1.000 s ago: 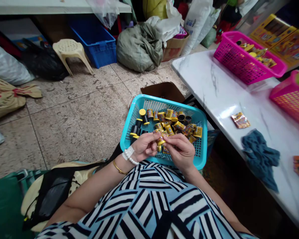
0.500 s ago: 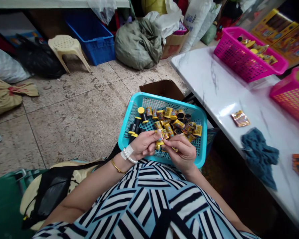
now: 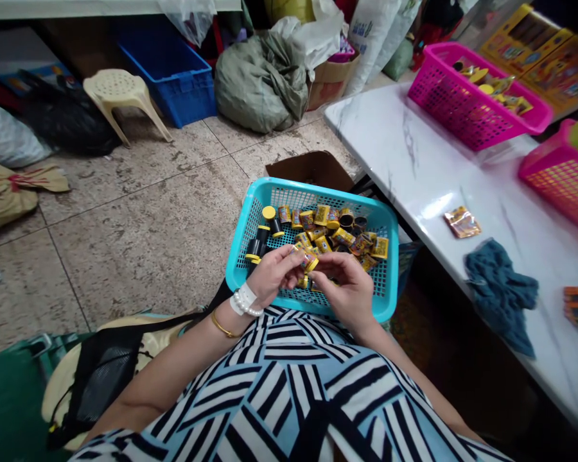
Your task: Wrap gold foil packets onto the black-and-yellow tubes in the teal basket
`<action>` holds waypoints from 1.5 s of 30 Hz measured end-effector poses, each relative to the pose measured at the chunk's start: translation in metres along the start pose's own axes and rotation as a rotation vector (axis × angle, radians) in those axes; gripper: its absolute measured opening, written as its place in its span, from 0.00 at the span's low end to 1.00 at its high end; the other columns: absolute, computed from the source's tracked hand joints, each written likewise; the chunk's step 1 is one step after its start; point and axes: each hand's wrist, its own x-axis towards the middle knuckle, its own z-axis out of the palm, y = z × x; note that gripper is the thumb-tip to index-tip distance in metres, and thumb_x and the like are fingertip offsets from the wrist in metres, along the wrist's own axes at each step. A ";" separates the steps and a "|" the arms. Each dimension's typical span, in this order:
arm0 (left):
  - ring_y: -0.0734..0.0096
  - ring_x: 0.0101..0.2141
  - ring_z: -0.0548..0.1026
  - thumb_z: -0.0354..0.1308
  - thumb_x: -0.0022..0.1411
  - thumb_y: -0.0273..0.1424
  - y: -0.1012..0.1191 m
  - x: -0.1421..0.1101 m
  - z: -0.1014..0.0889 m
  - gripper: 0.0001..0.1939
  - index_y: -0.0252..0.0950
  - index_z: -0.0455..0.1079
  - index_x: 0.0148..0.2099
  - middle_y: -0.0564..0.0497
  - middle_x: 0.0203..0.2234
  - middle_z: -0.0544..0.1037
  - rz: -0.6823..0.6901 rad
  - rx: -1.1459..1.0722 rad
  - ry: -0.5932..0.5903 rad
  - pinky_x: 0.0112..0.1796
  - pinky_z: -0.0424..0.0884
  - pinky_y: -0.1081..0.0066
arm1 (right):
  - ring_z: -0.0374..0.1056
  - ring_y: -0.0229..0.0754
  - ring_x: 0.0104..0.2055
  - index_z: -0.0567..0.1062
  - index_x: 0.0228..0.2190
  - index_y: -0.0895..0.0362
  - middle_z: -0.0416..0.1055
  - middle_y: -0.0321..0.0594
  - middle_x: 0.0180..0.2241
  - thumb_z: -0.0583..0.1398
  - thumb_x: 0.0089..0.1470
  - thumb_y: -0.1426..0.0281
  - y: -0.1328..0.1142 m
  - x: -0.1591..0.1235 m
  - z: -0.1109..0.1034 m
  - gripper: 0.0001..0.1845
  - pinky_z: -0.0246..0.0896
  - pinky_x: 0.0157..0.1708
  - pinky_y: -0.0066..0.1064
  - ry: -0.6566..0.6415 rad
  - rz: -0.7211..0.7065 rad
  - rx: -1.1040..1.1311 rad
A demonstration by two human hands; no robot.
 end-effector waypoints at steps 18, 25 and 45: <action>0.79 0.25 0.70 0.65 0.59 0.39 0.005 0.001 -0.010 0.18 0.33 0.72 0.47 0.52 0.29 0.76 0.212 0.260 -0.064 0.27 0.66 0.78 | 0.76 0.39 0.34 0.77 0.39 0.53 0.78 0.38 0.35 0.69 0.49 0.70 0.006 -0.003 0.005 0.14 0.77 0.37 0.32 0.049 0.117 0.149; 0.64 0.46 0.76 0.59 0.64 0.33 0.011 0.001 -0.020 0.15 0.34 0.72 0.52 0.44 0.45 0.78 0.418 0.527 -0.248 0.47 0.71 0.67 | 0.77 0.41 0.26 0.80 0.32 0.56 0.80 0.37 0.28 0.74 0.40 0.64 0.002 -0.002 0.003 0.16 0.77 0.32 0.34 0.040 0.514 0.474; 0.76 0.21 0.63 0.57 0.62 0.47 -0.006 0.008 -0.016 0.20 0.33 0.71 0.41 0.57 0.21 0.66 0.213 0.625 0.000 0.23 0.59 0.74 | 0.77 0.39 0.23 0.75 0.29 0.58 0.77 0.36 0.21 0.73 0.42 0.61 0.015 0.006 0.013 0.17 0.76 0.25 0.25 -0.044 0.786 0.735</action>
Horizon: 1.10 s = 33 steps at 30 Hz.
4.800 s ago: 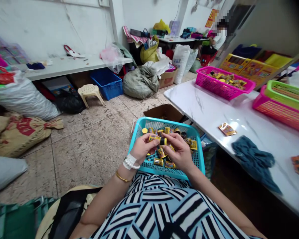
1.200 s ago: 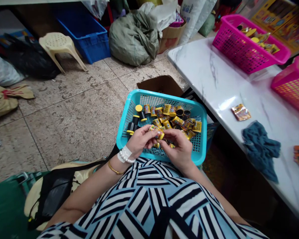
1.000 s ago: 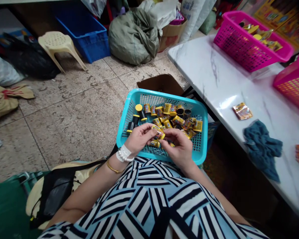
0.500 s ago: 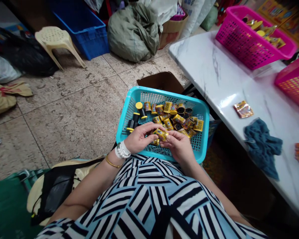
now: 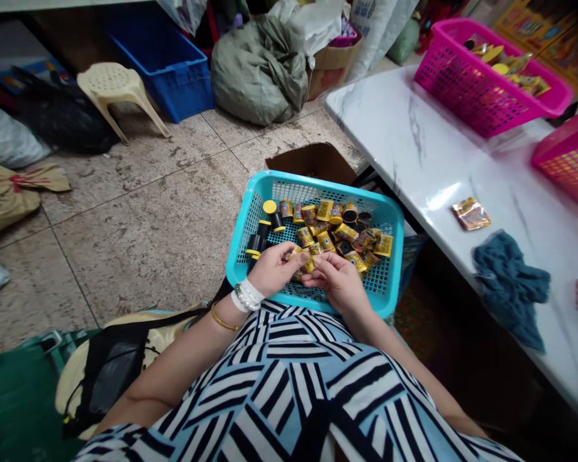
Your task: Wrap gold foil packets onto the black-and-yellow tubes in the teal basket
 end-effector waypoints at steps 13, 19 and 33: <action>0.82 0.08 0.54 0.54 0.59 0.57 0.010 -0.001 -0.001 0.27 0.36 0.65 0.30 0.60 0.10 0.63 -0.336 -0.159 -0.081 0.11 0.47 0.78 | 0.78 0.41 0.31 0.74 0.45 0.52 0.79 0.36 0.32 0.66 0.53 0.58 -0.007 -0.010 -0.002 0.20 0.78 0.33 0.34 -0.128 -0.112 -0.226; 0.83 0.07 0.54 0.56 0.56 0.59 0.015 -0.003 -0.003 0.29 0.35 0.67 0.32 0.60 0.09 0.63 -0.349 -0.303 -0.104 0.10 0.46 0.79 | 0.77 0.40 0.32 0.80 0.45 0.49 0.81 0.35 0.34 0.67 0.52 0.66 -0.008 -0.022 0.000 0.16 0.76 0.38 0.34 -0.124 -0.280 -0.447; 0.82 0.07 0.56 0.60 0.52 0.58 0.015 -0.006 0.012 0.29 0.35 0.64 0.30 0.61 0.08 0.63 -0.410 -0.431 -0.080 0.10 0.48 0.80 | 0.75 0.46 0.46 0.80 0.45 0.47 0.79 0.41 0.44 0.65 0.55 0.72 -0.003 -0.026 -0.010 0.16 0.72 0.47 0.40 -0.010 -0.854 -0.896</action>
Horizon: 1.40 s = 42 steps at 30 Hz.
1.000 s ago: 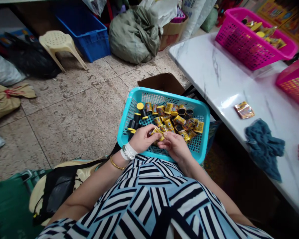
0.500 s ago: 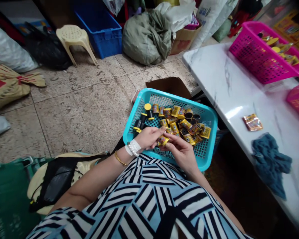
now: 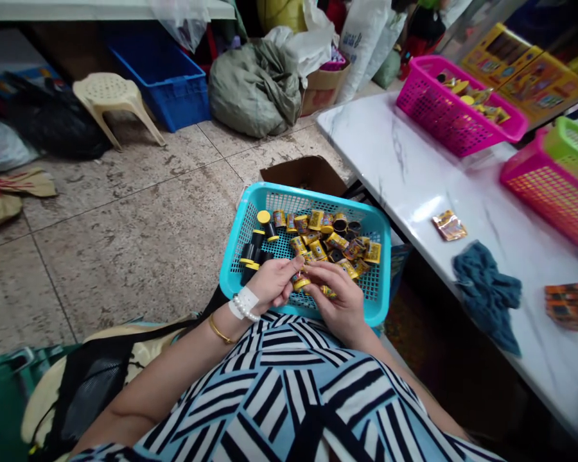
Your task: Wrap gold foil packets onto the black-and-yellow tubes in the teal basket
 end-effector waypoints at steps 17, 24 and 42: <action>0.83 0.09 0.59 0.62 0.55 0.54 -0.002 0.003 -0.001 0.25 0.34 0.66 0.32 0.59 0.12 0.68 0.037 0.006 -0.043 0.12 0.51 0.80 | 0.72 0.45 0.45 0.76 0.47 0.48 0.72 0.45 0.46 0.65 0.54 0.70 0.000 -0.005 0.002 0.18 0.75 0.39 0.37 0.000 0.031 0.037; 0.86 0.16 0.61 0.68 0.51 0.49 -0.002 0.006 -0.003 0.24 0.31 0.70 0.31 0.57 0.18 0.67 0.081 -0.082 0.021 0.17 0.53 0.80 | 0.76 0.42 0.37 0.75 0.46 0.50 0.76 0.41 0.41 0.69 0.50 0.68 0.005 -0.009 0.014 0.21 0.77 0.41 0.36 0.079 0.196 0.093; 0.73 0.31 0.71 0.65 0.58 0.43 0.000 0.004 -0.012 0.17 0.34 0.72 0.40 0.52 0.31 0.74 0.350 0.209 -0.111 0.34 0.69 0.74 | 0.75 0.38 0.26 0.75 0.34 0.54 0.78 0.34 0.26 0.71 0.45 0.66 -0.011 -0.001 0.015 0.14 0.74 0.30 0.29 0.107 0.634 0.569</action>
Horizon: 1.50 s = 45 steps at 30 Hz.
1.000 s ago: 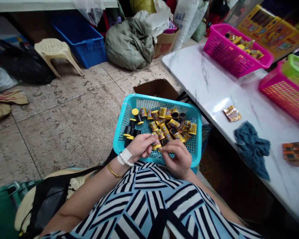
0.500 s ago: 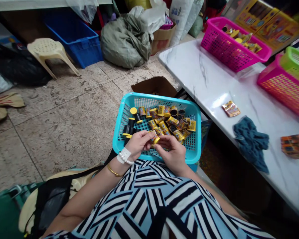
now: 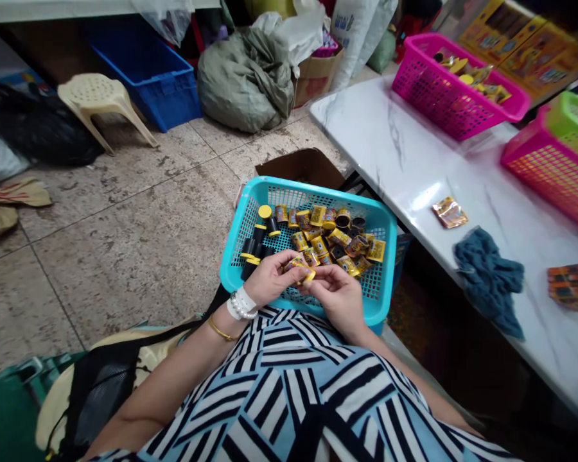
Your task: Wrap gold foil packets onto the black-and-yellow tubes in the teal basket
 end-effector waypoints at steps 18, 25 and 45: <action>0.64 0.31 0.78 0.58 0.59 0.49 0.036 -0.014 -0.026 0.21 0.38 0.78 0.44 0.48 0.33 0.82 0.157 0.784 0.311 0.34 0.75 0.68 | 0.68 0.49 0.36 0.80 0.46 0.57 0.74 0.51 0.37 0.57 0.60 0.62 -0.102 0.076 -0.175 0.19 0.59 0.32 0.35 0.791 -0.417 -1.580; 0.69 0.30 0.76 0.57 0.64 0.39 0.060 -0.030 -0.059 0.16 0.33 0.78 0.44 0.46 0.33 0.81 0.335 1.059 0.590 0.36 0.71 0.71 | 0.65 0.46 0.31 0.79 0.49 0.58 0.74 0.52 0.34 0.61 0.57 0.58 -0.088 0.093 -0.210 0.23 0.47 0.29 0.35 0.881 -0.426 -1.599; 0.73 0.21 0.70 0.56 0.62 0.48 0.054 -0.028 -0.059 0.20 0.39 0.78 0.44 0.48 0.36 0.82 0.334 0.991 0.527 0.28 0.68 0.69 | 0.65 0.44 0.33 0.79 0.27 0.58 0.72 0.44 0.29 0.57 0.56 0.66 -0.093 0.098 -0.202 0.13 0.55 0.31 0.33 0.861 -0.571 -1.591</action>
